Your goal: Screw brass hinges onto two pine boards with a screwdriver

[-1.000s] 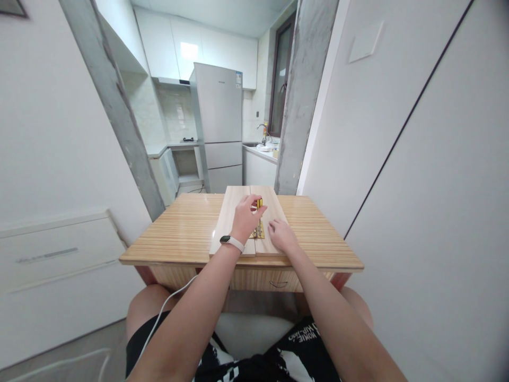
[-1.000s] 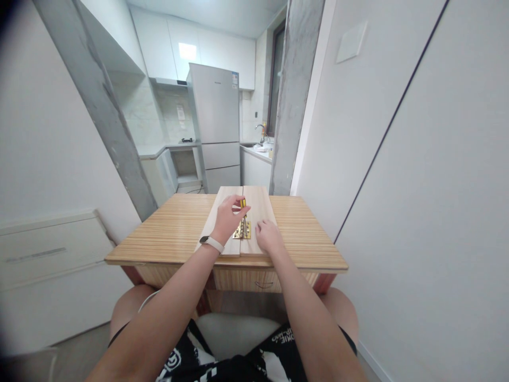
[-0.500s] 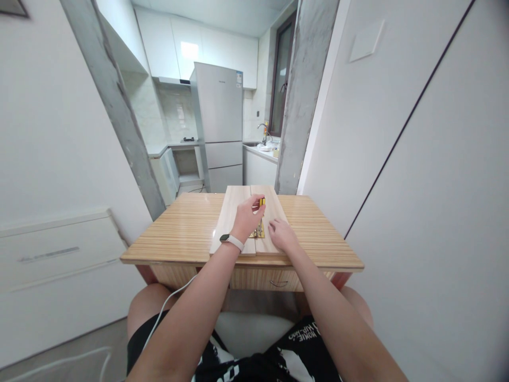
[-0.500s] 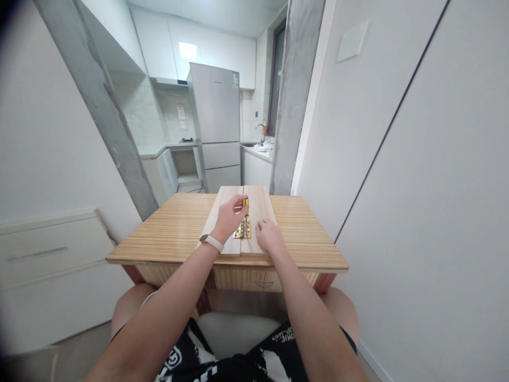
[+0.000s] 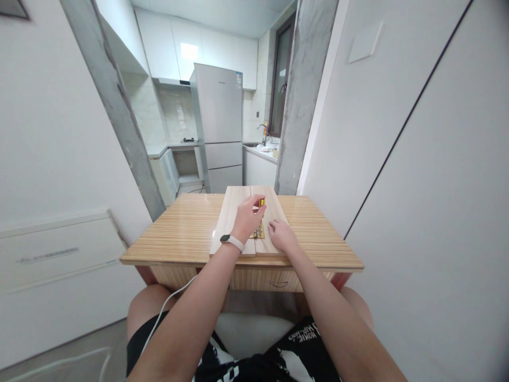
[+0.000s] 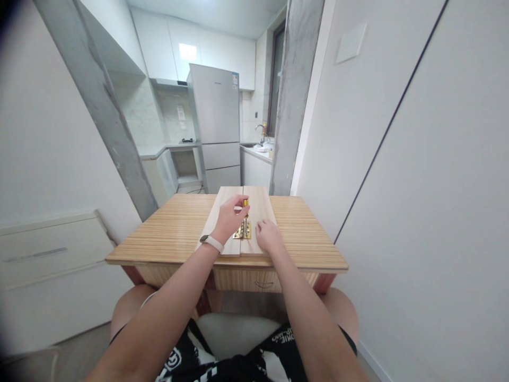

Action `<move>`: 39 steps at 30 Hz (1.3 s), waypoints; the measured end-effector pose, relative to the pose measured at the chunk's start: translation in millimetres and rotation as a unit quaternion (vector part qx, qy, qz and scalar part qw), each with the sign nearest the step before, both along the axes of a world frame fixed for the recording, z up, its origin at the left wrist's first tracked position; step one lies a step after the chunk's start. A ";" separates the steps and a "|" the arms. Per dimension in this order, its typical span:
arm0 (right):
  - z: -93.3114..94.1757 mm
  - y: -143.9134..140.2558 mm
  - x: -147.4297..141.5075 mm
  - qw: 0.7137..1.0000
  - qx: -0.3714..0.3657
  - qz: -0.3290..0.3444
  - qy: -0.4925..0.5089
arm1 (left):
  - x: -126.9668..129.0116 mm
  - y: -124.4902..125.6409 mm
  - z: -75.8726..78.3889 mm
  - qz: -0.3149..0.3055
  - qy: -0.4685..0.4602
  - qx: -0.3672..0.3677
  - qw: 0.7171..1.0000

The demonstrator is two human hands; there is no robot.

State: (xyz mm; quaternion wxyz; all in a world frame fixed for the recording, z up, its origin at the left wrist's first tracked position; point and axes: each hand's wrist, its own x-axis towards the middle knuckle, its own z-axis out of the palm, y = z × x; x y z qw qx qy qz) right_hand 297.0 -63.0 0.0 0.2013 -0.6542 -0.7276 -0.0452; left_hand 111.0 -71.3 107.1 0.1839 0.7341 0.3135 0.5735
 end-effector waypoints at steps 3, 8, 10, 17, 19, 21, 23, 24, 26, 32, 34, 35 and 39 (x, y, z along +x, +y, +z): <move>-0.1 -0.2 0.1 1.000 0.001 0.000 -0.002 | 0.6 -0.1 -0.7 0.003 -0.003 0.005 1.000; -0.1 -0.3 0.1 1.000 -0.004 -0.004 0.001 | -0.4 -0.3 0.2 0.020 -0.008 0.009 1.000; -0.1 -0.5 0.0 1.000 -0.001 -0.003 0.002 | -0.8 -0.3 -0.1 0.022 -0.010 0.002 1.000; 0.9 -1.3 -0.4 1.000 0.004 -0.001 -0.001 | -0.3 0.1 -2.2 -0.002 -0.002 0.007 1.000; 1.6 -1.2 -0.6 1.000 0.003 0.000 -0.002 | 0.3 0.2 -2.9 -0.013 0.007 0.008 1.000; 2.3 -1.2 -0.8 1.000 0.000 0.000 -0.003 | 1.2 0.2 -3.7 -0.022 0.011 0.006 1.000; 2.9 -1.4 -1.0 1.000 -0.003 0.000 -0.001 | 2.2 0.0 -4.4 -0.030 0.007 0.008 0.999; 3.1 -1.5 -1.2 1.000 -0.004 0.000 -0.001 | 2.8 -0.1 -4.6 -0.031 0.002 0.010 0.999; 3.4 -1.7 -1.4 1.000 -0.005 0.002 0.000 | 3.7 -0.3 -4.4 -0.024 -0.009 0.012 1.000; 3.9 -3.0 -2.3 1.000 0.004 -0.002 -0.003 | 3.1 -1.7 -1.6 0.012 0.013 0.005 1.000; 4.6 -3.8 -2.7 1.000 0.006 -0.002 -0.001 | 2.5 -2.7 -1.1 0.009 0.009 0.008 1.000; 5.1 -4.2 -2.8 1.000 0.005 -0.001 0.000 | 2.4 -3.3 -1.1 0.005 0.005 0.010 1.000; 7.4 -5.9 -3.7 1.000 -0.004 -0.002 -0.001 | 2.9 -5.1 -1.7 -0.021 0.008 0.007 1.000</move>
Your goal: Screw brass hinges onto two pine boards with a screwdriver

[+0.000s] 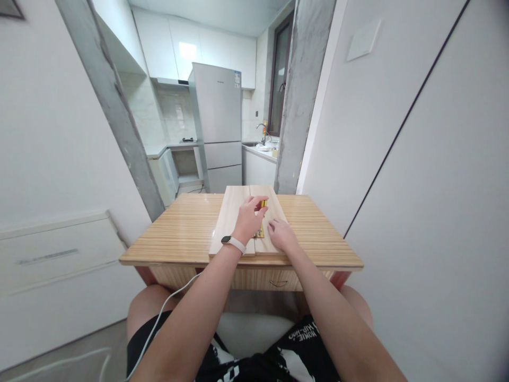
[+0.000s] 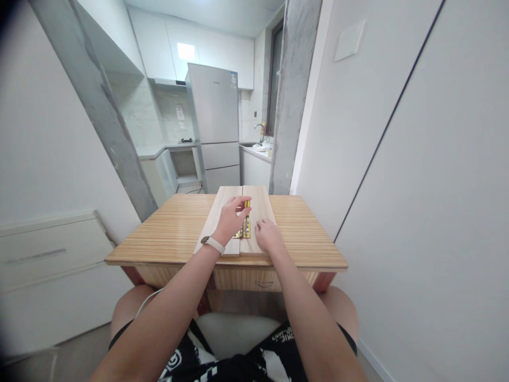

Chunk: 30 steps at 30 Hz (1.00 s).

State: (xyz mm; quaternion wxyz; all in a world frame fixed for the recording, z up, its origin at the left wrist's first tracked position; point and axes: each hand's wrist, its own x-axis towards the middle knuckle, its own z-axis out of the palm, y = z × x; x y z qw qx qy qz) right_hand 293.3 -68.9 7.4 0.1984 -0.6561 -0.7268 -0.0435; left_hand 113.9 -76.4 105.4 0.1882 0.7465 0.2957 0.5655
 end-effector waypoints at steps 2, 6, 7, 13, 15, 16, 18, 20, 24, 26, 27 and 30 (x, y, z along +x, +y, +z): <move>0.7 -0.5 -0.5 1.000 -0.004 -0.001 -0.002 | 0.6 -0.4 -0.3 -0.004 0.009 -0.005 1.000; 0.8 -0.5 -0.7 1.000 -0.004 -0.002 -0.002 | 0.8 -0.3 0.1 -0.008 0.006 -0.001 1.000; 0.6 -0.3 -0.6 1.000 -0.003 -0.002 -0.001 | 0.6 -0.1 0.4 -0.008 0.002 0.002 1.000; -0.7 0.7 0.1 1.000 0.000 0.002 -0.001 | -0.8 1.5 2.5 0.040 -0.013 -0.015 0.999; -1.2 0.8 0.2 1.000 0.005 -0.001 -0.001 | -1.2 1.6 3.3 0.052 -0.007 -0.020 0.998; -1.3 0.7 0.2 1.000 0.008 0.000 -0.002 | -1.3 1.6 3.8 0.056 -0.005 -0.022 0.998; -1.6 0.6 0.3 1.000 0.008 0.002 -0.003 | -1.4 1.8 4.4 0.050 -0.003 -0.026 0.998; -1.7 0.4 0.4 1.000 0.009 0.003 -0.002 | -1.2 2.2 4.4 0.026 -0.003 -0.030 0.999; -1.6 0.1 0.5 1.000 0.012 0.003 0.000 | -0.4 2.6 3.0 -0.026 -0.009 -0.038 0.999; -1.3 0.1 0.2 1.000 0.010 0.004 -0.002 | 0.0 1.7 2.8 -0.027 -0.011 -0.033 0.999; -1.2 0.2 0.1 1.000 0.009 0.004 -0.003 | 0.1 1.1 2.9 -0.021 -0.012 -0.028 0.999; -1.2 0.7 -0.3 1.000 0.006 0.001 -0.002 | 0.3 -0.3 3.8 0.007 -0.020 -0.018 1.000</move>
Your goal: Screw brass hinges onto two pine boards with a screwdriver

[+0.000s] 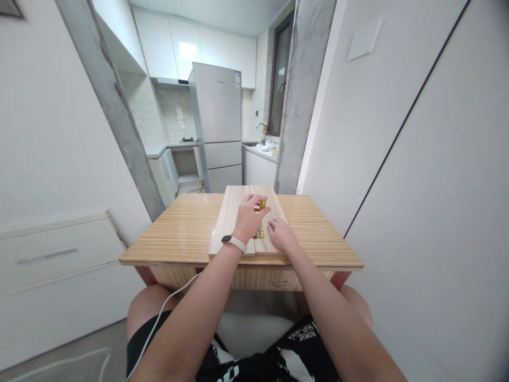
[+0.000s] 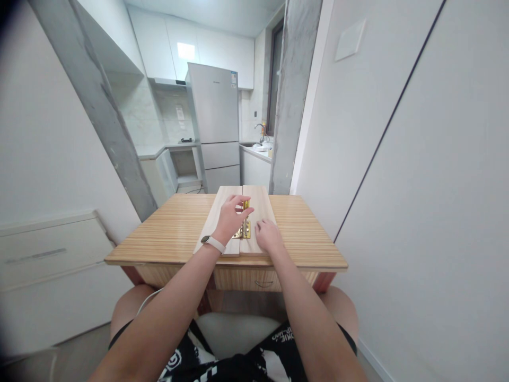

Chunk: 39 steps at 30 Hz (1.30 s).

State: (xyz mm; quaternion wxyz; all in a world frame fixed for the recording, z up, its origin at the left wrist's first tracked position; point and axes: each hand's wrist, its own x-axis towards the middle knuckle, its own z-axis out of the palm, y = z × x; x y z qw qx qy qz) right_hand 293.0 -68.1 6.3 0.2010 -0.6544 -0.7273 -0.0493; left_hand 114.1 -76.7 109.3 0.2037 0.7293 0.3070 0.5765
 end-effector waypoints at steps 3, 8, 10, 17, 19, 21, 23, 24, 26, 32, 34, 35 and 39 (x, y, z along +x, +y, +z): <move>-0.6 0.8 0.3 1.000 -0.003 -0.002 0.003 | -0.2 0.8 0.2 0.011 0.002 -0.001 1.000; -1.1 1.1 1.0 1.000 -0.009 -0.001 0.004 | -1.2 5.1 -3.1 -0.012 0.011 -0.009 1.000; -1.2 1.0 1.0 1.000 -0.008 0.001 0.002 | -1.7 5.6 -4.2 -0.018 0.006 -0.016 1.000; -3.4 2.2 2.4 1.000 -0.001 0.006 0.002 | -3.8 4.1 -2.5 0.025 -0.001 0.006 1.000; -4.0 2.7 2.6 1.000 0.001 0.006 0.003 | -4.1 4.5 -2.5 0.029 0.004 0.009 1.000; -4.4 3.2 2.7 1.000 0.000 0.006 0.004 | -4.0 5.1 -3.3 0.025 0.004 0.010 1.000; -4.5 3.4 2.5 1.000 -0.005 0.002 0.004 | -3.7 5.6 -4.5 0.015 0.005 0.010 1.000; -4.6 3.5 2.5 1.000 -0.007 0.001 0.005 | -3.4 5.7 -5.2 0.008 0.007 0.008 1.000; -4.6 3.4 2.5 1.000 -0.006 0.000 0.006 | -2.9 5.5 -6.1 -0.007 0.012 0.000 1.000; -4.1 2.4 2.2 1.000 0.002 0.004 0.008 | -1.9 3.3 -4.7 -0.003 0.000 -0.003 1.000; -3.5 2.0 1.8 1.000 0.000 0.002 0.005 | -2.1 3.5 -3.7 0.013 -0.001 0.004 1.000; -3.1 1.8 1.7 1.000 -0.001 0.000 0.004 | -2.3 3.8 -3.4 0.020 -0.001 0.004 1.000; -1.8 1.3 1.8 1.000 -0.003 -0.001 0.003 | -3.3 6.1 -3.7 0.025 0.000 0.001 1.000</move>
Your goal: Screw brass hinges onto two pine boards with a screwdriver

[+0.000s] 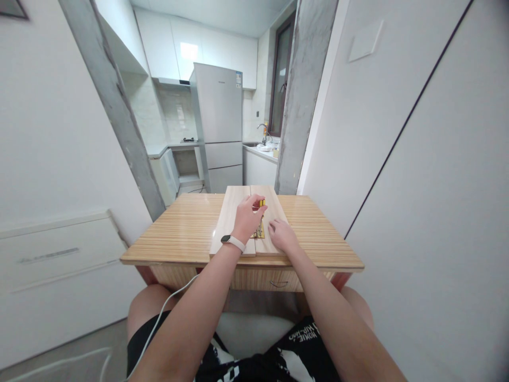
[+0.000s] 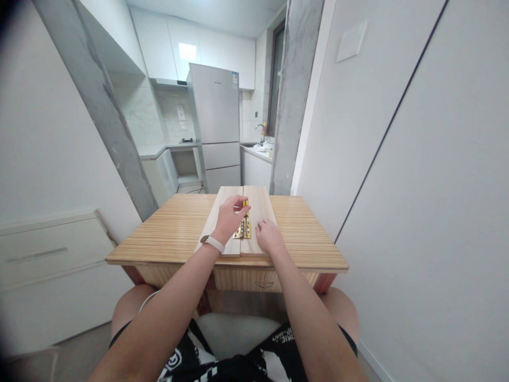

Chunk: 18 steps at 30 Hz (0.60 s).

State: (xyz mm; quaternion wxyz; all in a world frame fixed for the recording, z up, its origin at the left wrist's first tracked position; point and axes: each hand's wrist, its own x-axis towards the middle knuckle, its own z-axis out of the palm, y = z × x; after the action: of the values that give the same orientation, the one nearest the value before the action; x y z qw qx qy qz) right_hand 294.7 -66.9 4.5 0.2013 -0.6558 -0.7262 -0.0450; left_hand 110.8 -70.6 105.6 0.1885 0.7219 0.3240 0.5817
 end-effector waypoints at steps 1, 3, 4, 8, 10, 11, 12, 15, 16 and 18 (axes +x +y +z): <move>0.1 -0.1 0.1 1.000 0.003 0.002 0.001 | -0.3 0.5 -0.3 -0.006 0.001 -0.002 1.000; 0.2 -0.2 0.4 1.000 0.008 0.007 0.003 | -0.6 1.0 -0.7 -0.030 0.002 -0.010 1.000; 0.2 -0.2 0.4 1.000 0.007 0.007 0.004 | -0.7 1.0 -0.8 -0.042 0.003 -0.015 0.999; 0.4 -0.5 0.0 1.000 0.000 0.000 0.006 | 0.1 -0.4 -0.1 -0.054 -0.009 -0.022 0.998; 0.5 -0.5 -0.2 1.000 0.000 0.000 0.004 | 0.8 -1.5 0.9 -0.039 -0.016 -0.018 0.999; 0.5 -0.4 -0.2 1.000 -0.001 0.001 0.003 | 1.1 -2.0 1.4 -0.030 -0.018 -0.015 0.999; 0.4 -0.3 -0.2 1.000 -0.001 0.002 0.003 | 1.3 -2.5 1.9 -0.021 -0.018 -0.013 1.000; -0.6 0.3 0.2 1.000 0.000 0.004 0.004 | 1.3 -2.8 2.5 -0.007 -0.013 -0.013 1.000; -1.1 0.6 0.4 1.000 0.003 0.004 0.005 | 1.0 -2.6 2.3 -0.003 -0.011 -0.011 1.000; -2.5 1.3 1.0 1.000 0.008 0.006 0.007 | 0.2 -1.9 1.3 0.003 -0.006 -0.003 1.000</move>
State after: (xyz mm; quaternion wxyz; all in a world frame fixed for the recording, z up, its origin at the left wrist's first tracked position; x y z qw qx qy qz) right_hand 295.7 -65.6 2.0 0.2122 -0.6499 -0.7284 -0.0449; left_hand 111.0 -72.4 106.8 0.1905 0.7167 0.3266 0.5860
